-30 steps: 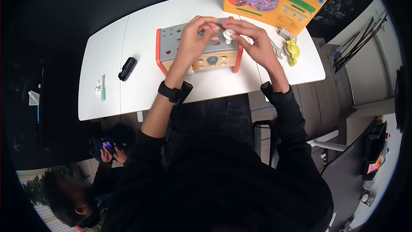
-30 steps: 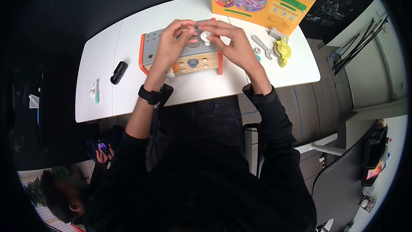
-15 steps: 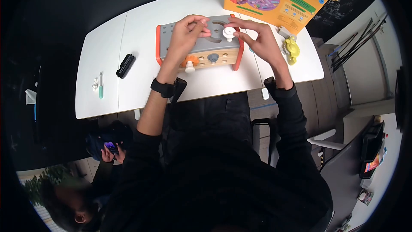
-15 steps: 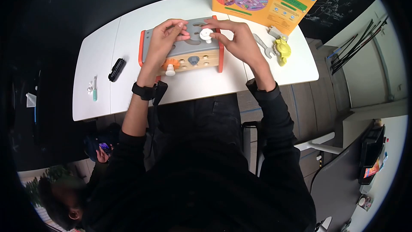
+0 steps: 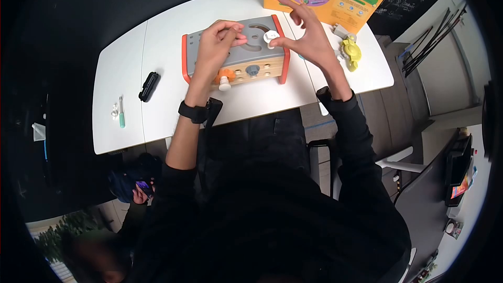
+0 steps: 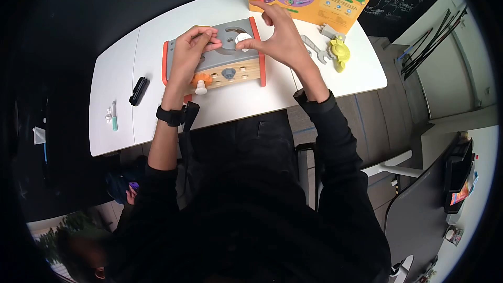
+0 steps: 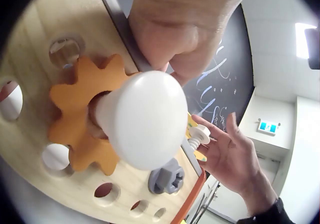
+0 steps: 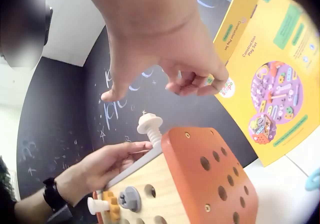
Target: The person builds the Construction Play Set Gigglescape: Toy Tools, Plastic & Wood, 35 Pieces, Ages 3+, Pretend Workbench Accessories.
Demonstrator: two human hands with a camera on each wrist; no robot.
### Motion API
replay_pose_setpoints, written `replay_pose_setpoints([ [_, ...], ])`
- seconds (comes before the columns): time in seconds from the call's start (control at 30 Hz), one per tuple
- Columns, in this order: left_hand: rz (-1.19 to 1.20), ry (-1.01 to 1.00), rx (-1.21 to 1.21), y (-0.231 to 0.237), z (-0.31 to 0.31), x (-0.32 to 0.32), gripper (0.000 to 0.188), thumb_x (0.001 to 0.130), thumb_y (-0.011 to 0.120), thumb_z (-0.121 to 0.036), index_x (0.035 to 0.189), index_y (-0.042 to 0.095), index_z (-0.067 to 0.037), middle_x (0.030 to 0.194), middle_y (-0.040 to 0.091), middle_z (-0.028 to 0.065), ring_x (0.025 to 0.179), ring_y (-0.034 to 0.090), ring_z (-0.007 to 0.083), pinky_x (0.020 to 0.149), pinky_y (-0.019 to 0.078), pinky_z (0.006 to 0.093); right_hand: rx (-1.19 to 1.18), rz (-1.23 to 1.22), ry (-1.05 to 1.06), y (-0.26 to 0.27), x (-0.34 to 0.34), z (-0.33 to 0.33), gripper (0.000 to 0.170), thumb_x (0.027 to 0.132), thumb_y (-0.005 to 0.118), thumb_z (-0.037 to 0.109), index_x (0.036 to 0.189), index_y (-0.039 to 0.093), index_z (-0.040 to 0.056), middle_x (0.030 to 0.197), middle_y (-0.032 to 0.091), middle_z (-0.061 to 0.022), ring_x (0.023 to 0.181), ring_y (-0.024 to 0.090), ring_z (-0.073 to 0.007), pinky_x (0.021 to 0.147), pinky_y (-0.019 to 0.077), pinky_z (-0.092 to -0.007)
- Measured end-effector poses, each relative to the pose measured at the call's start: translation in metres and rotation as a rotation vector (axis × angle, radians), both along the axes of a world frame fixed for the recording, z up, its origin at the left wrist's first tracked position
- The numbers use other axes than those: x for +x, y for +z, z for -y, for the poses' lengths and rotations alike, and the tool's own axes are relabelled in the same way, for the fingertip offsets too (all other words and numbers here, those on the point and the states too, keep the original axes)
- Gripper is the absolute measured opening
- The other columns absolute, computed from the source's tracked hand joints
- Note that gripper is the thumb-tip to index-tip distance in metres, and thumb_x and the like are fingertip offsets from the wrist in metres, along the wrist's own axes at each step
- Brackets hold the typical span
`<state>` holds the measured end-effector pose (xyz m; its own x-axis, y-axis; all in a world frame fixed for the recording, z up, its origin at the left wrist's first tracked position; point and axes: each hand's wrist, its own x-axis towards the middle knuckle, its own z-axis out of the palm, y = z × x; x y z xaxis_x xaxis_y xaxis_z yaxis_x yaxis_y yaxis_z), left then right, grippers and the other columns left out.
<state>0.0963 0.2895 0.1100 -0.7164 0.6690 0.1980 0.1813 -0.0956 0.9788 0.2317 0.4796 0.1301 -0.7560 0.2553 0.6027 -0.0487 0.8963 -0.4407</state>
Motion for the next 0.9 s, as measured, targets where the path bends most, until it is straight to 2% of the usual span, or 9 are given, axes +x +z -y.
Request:
replay_pose_setpoints([
  [0.07, 0.010, 0.001, 0.002, -0.002, 0.000, -0.002, 0.022, 0.102, 0.054, -0.012, 0.111, 0.064, 0.005, 0.100, 0.068, 0.0113, 0.092, 0.070, 0.0146, 0.087, 0.0583, 0.0237, -0.384, 0.034, 0.186, -0.002, 0.002, -0.004, 0.088, 0.061, 0.091, 0.045, 0.134, 0.057, 0.0099, 0.094, 0.058, -0.0035, 0.096, 0.055, -0.0224, 0.083, 0.0447, -0.0346],
  [0.17, 0.010, -0.012, 0.030, -0.005, -0.001, -0.004, 0.022, 0.101, 0.055, -0.013, 0.111, 0.064, 0.005, 0.101, 0.068, 0.0113, 0.093, 0.069, 0.0142, 0.087, 0.0582, 0.0237, -0.331, 0.041, 0.389, -0.010, -0.004, -0.009, 0.089, 0.063, 0.090, 0.045, 0.136, 0.054, 0.0094, 0.097, 0.059, -0.0027, 0.096, 0.056, -0.0214, 0.085, 0.0457, -0.0360],
  [0.27, -0.009, -0.021, 0.037, -0.007, -0.001, -0.005, 0.022, 0.101, 0.055, -0.013, 0.110, 0.064, 0.005, 0.102, 0.068, 0.0108, 0.092, 0.069, 0.0140, 0.087, 0.0583, 0.0239, -0.117, 0.100, 0.206, -0.003, 0.000, -0.006, 0.079, 0.069, 0.089, 0.035, 0.135, 0.054, 0.0088, 0.102, 0.066, -0.0037, 0.102, 0.060, -0.0222, 0.092, 0.0461, -0.0372],
  [0.37, -0.017, -0.006, 0.026, -0.006, -0.002, -0.005, 0.022, 0.101, 0.055, -0.013, 0.110, 0.064, 0.005, 0.101, 0.068, 0.0109, 0.091, 0.069, 0.0139, 0.087, 0.0584, 0.0239, -0.253, 0.142, 0.127, 0.000, 0.002, -0.005, 0.076, 0.072, 0.087, 0.028, 0.136, 0.051, 0.0100, 0.110, 0.067, -0.0028, 0.107, 0.058, -0.0202, 0.101, 0.0417, -0.0386],
  [0.6, -0.015, -0.008, 0.007, -0.004, 0.000, -0.003, 0.022, 0.101, 0.056, -0.014, 0.109, 0.064, 0.005, 0.102, 0.068, 0.0111, 0.091, 0.070, 0.0146, 0.086, 0.0582, 0.0238, -0.316, 0.168, 0.382, -0.003, 0.000, -0.007, 0.078, 0.069, 0.089, 0.032, 0.132, 0.049, 0.0100, 0.118, 0.064, -0.0054, 0.114, 0.056, -0.0202, 0.099, 0.0424, -0.0373],
  [0.67, -0.019, -0.003, 0.010, -0.004, -0.001, -0.003, 0.022, 0.101, 0.056, -0.014, 0.109, 0.064, 0.005, 0.102, 0.068, 0.0109, 0.091, 0.070, 0.0148, 0.086, 0.0582, 0.0238, -0.170, 0.194, 0.016, 0.000, -0.002, -0.002, 0.068, 0.074, 0.085, 0.025, 0.131, 0.049, 0.0101, 0.130, 0.063, -0.0050, 0.125, 0.054, -0.0211, 0.105, 0.0401, -0.0384],
  [0.7, -0.018, 0.000, 0.019, -0.005, -0.001, -0.003, 0.022, 0.101, 0.055, -0.013, 0.108, 0.064, 0.005, 0.101, 0.069, 0.0106, 0.091, 0.070, 0.0146, 0.086, 0.0582, 0.0237, -0.169, 0.194, 0.016, -0.002, -0.001, -0.003, 0.068, 0.074, 0.085, 0.025, 0.131, 0.049, 0.0101, 0.130, 0.063, -0.0050, 0.125, 0.054, -0.0211, 0.105, 0.0401, -0.0384],
  [0.77, -0.018, 0.004, 0.027, -0.005, -0.001, -0.003, 0.022, 0.101, 0.055, -0.013, 0.108, 0.064, 0.005, 0.101, 0.069, 0.0104, 0.090, 0.070, 0.0145, 0.086, 0.0582, 0.0236, -0.311, 0.026, 0.316, -0.008, 0.003, -0.007, 0.063, 0.077, 0.084, 0.019, 0.129, 0.049, 0.0107, 0.111, 0.066, -0.0018, 0.110, 0.059, -0.0196, 0.097, 0.0427, -0.0371],
  [0.9, -0.021, 0.023, -0.022, 0.003, 0.002, 0.002, 0.022, 0.101, 0.055, -0.015, 0.108, 0.065, 0.003, 0.099, 0.070, 0.0100, 0.093, 0.071, 0.0161, 0.084, 0.0578, 0.0225, -0.324, 0.070, 0.433, -0.013, -0.002, -0.013, 0.060, 0.077, 0.084, 0.019, 0.126, 0.050, 0.0123, 0.097, 0.061, 0.0010, 0.098, 0.059, -0.0153, 0.087, 0.0438, -0.0339],
])
